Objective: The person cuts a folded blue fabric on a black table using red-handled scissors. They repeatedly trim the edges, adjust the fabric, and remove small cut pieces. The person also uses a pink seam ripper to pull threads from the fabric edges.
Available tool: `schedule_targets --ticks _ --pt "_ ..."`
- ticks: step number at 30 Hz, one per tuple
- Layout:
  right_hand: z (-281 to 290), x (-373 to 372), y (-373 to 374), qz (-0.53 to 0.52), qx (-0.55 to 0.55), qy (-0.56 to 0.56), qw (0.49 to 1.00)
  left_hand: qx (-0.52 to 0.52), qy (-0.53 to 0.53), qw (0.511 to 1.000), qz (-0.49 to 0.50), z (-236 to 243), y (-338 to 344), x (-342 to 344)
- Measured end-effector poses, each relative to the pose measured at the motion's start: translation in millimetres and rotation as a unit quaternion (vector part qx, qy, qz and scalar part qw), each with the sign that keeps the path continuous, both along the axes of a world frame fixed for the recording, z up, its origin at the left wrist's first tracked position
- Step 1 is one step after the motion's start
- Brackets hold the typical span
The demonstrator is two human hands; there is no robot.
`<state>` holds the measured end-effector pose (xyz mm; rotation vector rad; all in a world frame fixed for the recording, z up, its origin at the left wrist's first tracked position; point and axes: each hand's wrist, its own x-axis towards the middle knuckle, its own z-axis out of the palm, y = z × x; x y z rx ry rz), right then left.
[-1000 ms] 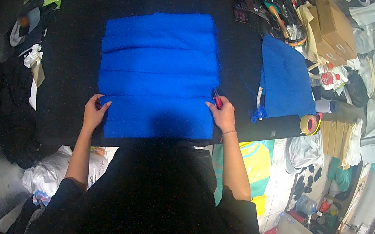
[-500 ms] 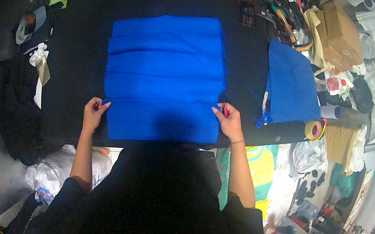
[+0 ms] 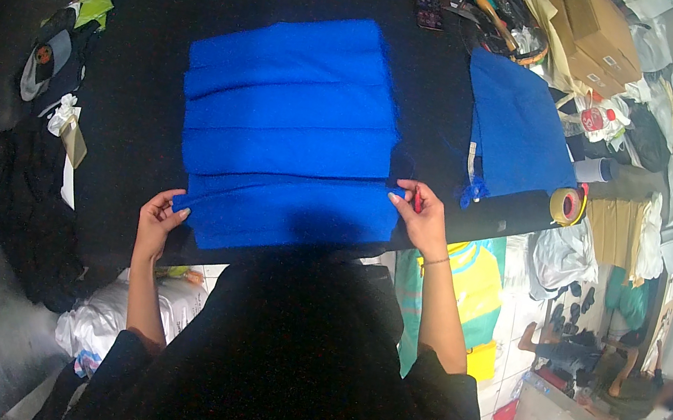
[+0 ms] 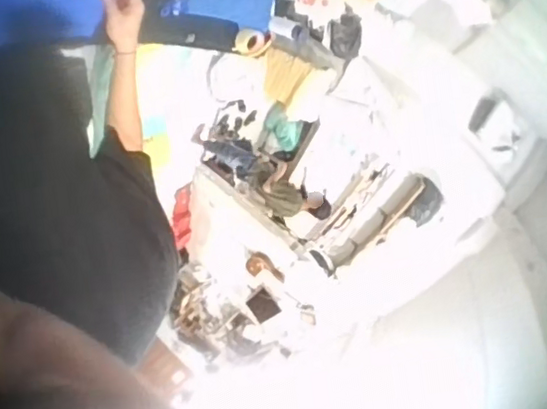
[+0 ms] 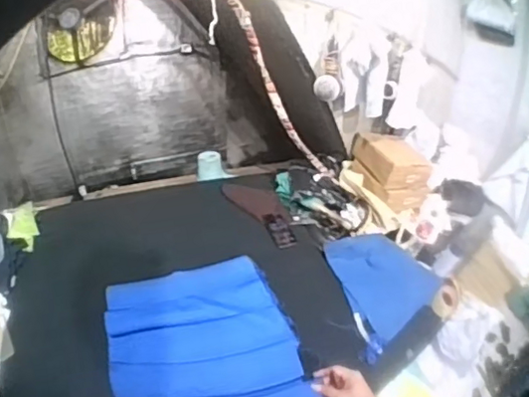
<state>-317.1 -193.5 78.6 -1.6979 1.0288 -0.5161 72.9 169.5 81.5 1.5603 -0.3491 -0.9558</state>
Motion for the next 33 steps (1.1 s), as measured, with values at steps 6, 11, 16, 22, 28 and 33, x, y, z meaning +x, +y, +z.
schedule_targets --ticks 6,11,16,22,28,33 --pt "24.1 -21.6 13.6 0.037 0.088 0.065 0.993 0.028 0.003 0.995 -0.097 4.6 26.2 -1.7" --pt "28.4 -36.7 20.4 0.065 0.106 0.053 0.991 0.087 0.050 0.991 -0.085 15.7 29.2 -11.4" --pt "23.2 -30.0 23.1 0.052 0.121 0.051 0.990 0.034 0.033 0.996 -0.081 -18.4 33.9 -11.1" --pt "-22.6 -18.9 -0.8 0.060 0.084 0.054 0.993 0.069 0.004 0.995 -0.076 -41.1 12.7 -10.8" --pt "-38.1 -3.5 -4.2 0.030 0.095 0.039 0.994 0.082 -0.062 0.993 -0.049 -65.5 17.1 -15.6" --pt "-38.7 1.5 -4.9 0.029 0.035 0.108 0.993 0.115 -0.093 0.989 -0.011 -75.9 17.1 -13.8"
